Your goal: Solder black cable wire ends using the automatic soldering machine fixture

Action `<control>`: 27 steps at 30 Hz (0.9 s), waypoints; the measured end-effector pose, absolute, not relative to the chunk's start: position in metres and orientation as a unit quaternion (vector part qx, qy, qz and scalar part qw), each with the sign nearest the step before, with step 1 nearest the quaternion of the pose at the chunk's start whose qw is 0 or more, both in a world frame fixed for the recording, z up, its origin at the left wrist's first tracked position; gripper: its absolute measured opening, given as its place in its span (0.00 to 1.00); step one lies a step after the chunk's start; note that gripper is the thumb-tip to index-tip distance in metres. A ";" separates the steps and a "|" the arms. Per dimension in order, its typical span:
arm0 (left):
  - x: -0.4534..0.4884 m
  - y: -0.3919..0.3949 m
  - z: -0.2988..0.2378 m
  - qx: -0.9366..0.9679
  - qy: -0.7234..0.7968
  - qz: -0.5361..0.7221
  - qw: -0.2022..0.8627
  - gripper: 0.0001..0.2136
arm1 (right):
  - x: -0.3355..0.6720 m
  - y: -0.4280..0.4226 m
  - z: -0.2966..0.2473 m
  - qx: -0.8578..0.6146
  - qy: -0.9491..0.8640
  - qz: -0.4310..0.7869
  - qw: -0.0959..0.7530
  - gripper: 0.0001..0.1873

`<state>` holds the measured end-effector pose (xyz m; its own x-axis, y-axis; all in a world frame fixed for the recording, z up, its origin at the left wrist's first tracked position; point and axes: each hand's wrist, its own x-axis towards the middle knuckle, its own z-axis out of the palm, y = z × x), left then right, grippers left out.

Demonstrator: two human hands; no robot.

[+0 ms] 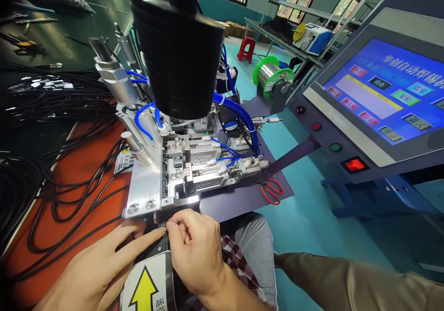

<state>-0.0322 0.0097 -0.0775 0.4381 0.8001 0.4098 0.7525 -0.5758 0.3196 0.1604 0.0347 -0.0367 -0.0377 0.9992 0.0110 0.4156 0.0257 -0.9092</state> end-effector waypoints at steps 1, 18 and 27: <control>-0.032 0.010 -0.077 0.846 0.458 0.269 0.044 0.21 | 0.161 0.034 -0.036 -0.585 -0.596 0.402 0.374 0.10; -0.044 0.022 -0.065 0.894 0.397 0.204 0.049 0.21 | 0.166 0.022 -0.039 -0.612 -0.412 0.594 0.321 0.11; -0.040 0.017 -0.072 0.864 0.430 0.256 0.055 0.19 | 0.174 0.033 -0.022 -0.568 -0.695 0.329 0.294 0.13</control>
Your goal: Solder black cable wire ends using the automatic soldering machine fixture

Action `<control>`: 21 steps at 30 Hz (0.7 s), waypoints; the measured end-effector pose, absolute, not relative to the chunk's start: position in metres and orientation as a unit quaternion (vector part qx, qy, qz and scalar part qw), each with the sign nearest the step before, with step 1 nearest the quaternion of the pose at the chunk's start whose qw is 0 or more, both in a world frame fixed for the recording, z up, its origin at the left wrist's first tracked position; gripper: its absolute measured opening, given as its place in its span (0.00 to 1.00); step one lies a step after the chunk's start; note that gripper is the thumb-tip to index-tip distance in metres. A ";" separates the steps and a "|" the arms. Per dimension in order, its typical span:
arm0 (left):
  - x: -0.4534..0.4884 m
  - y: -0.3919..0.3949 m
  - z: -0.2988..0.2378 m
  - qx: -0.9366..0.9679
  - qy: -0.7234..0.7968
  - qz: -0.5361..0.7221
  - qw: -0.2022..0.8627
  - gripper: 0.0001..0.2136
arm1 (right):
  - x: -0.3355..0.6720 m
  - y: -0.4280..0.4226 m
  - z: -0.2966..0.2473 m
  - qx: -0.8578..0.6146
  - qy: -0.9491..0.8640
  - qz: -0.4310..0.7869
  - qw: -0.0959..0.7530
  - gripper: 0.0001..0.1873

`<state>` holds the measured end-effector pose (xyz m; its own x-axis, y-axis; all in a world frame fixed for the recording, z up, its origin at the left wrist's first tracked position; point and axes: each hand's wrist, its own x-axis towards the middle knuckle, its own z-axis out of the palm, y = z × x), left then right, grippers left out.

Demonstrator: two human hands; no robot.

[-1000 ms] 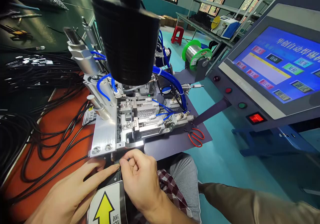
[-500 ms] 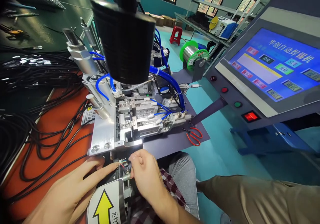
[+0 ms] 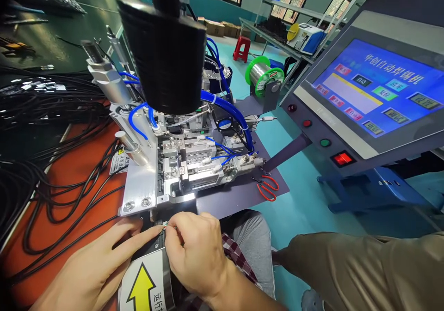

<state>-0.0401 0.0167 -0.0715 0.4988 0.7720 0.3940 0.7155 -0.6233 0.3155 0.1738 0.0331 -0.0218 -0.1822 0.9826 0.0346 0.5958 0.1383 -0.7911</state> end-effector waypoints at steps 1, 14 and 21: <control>-0.037 0.015 -0.072 0.855 0.442 0.267 0.053 0.19 | 0.173 0.035 -0.023 -0.582 -0.644 0.392 0.304 0.12; -0.036 0.015 -0.058 0.863 0.456 0.219 0.014 0.22 | 0.177 0.039 -0.052 -0.554 -0.491 0.587 0.329 0.20; -0.048 0.024 -0.058 0.892 0.391 0.220 0.061 0.17 | 0.158 0.036 -0.060 -0.506 -0.477 0.594 0.404 0.18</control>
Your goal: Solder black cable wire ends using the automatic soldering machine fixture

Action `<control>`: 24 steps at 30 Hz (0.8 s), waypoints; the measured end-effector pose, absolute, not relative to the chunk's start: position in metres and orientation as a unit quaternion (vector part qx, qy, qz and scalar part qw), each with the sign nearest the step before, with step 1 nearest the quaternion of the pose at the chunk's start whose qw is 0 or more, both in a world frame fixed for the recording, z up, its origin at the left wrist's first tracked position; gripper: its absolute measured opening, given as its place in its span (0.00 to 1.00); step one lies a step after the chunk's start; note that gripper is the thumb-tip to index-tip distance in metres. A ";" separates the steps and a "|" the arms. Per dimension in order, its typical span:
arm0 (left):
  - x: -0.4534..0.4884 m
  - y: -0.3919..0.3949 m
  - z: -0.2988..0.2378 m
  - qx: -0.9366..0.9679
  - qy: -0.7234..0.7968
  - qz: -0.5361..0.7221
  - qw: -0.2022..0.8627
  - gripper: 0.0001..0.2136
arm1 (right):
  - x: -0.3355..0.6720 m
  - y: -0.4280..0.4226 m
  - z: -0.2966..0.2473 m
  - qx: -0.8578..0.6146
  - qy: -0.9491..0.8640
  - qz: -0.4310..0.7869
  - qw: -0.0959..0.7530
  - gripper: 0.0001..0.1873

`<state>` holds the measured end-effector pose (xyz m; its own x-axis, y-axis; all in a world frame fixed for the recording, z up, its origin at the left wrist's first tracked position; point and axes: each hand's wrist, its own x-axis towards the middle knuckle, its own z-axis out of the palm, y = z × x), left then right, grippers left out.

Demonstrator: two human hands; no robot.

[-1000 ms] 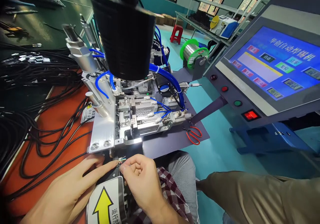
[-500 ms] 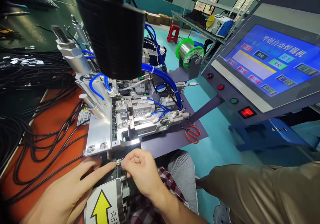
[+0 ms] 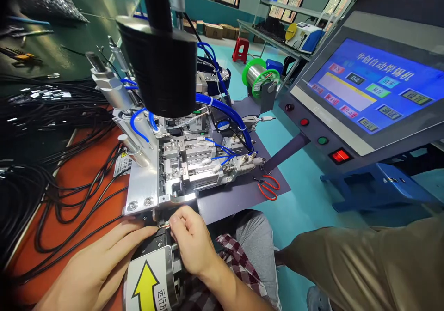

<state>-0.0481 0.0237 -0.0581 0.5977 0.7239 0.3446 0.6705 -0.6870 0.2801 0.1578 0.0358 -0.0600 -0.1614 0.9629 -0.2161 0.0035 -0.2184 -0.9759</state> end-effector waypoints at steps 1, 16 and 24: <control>-0.048 0.024 -0.057 0.890 0.389 0.227 0.072 0.17 | 0.157 0.036 -0.060 -0.498 -0.460 0.609 0.412 0.18; -0.039 0.024 -0.047 0.878 0.414 0.239 -0.021 0.16 | 0.158 0.036 -0.062 -0.494 -0.477 0.584 0.433 0.18; -0.044 0.023 -0.049 0.900 0.398 0.173 -0.052 0.18 | 0.157 0.036 -0.058 -0.463 -0.423 0.646 0.436 0.25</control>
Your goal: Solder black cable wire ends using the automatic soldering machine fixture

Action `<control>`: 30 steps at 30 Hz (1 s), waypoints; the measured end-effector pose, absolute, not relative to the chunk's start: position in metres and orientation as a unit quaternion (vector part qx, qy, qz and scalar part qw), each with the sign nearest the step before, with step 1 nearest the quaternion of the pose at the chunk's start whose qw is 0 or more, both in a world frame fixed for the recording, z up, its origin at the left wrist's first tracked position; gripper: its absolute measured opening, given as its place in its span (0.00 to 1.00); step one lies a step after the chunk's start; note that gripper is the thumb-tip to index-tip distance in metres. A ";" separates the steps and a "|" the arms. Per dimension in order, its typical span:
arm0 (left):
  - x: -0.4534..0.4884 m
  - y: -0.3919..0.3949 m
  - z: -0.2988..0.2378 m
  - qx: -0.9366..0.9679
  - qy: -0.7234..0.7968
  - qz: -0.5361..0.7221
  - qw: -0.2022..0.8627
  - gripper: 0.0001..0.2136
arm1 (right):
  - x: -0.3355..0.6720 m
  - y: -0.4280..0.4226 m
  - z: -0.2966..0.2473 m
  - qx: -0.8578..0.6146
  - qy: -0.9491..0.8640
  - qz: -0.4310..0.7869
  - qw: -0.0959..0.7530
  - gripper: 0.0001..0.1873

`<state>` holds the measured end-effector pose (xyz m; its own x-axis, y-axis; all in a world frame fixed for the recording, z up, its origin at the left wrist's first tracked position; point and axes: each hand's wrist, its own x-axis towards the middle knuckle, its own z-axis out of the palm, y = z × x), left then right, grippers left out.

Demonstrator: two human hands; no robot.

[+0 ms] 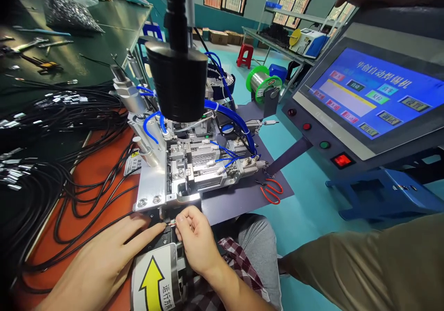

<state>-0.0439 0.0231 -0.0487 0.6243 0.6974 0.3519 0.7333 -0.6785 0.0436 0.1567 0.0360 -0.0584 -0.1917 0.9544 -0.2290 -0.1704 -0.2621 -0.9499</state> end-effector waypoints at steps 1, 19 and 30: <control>-0.043 0.023 -0.048 -0.899 -0.397 -0.175 0.054 0.18 | 0.157 0.036 -0.058 -0.465 -0.431 0.641 0.433 0.25; -0.025 0.020 -0.046 -0.869 -0.443 -0.200 0.086 0.19 | 0.159 0.037 -0.059 -0.516 -0.475 0.585 0.407 0.14; -0.026 0.021 -0.032 -0.885 -0.430 -0.164 0.073 0.20 | 0.149 0.039 -0.032 -0.623 -0.479 0.514 0.343 0.13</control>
<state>-0.0265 0.0213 -0.0322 0.5760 0.7377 0.3523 0.7855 -0.6187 0.0113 0.1485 0.0395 -0.0325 0.0119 0.9501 -0.3116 0.2446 -0.3049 -0.9204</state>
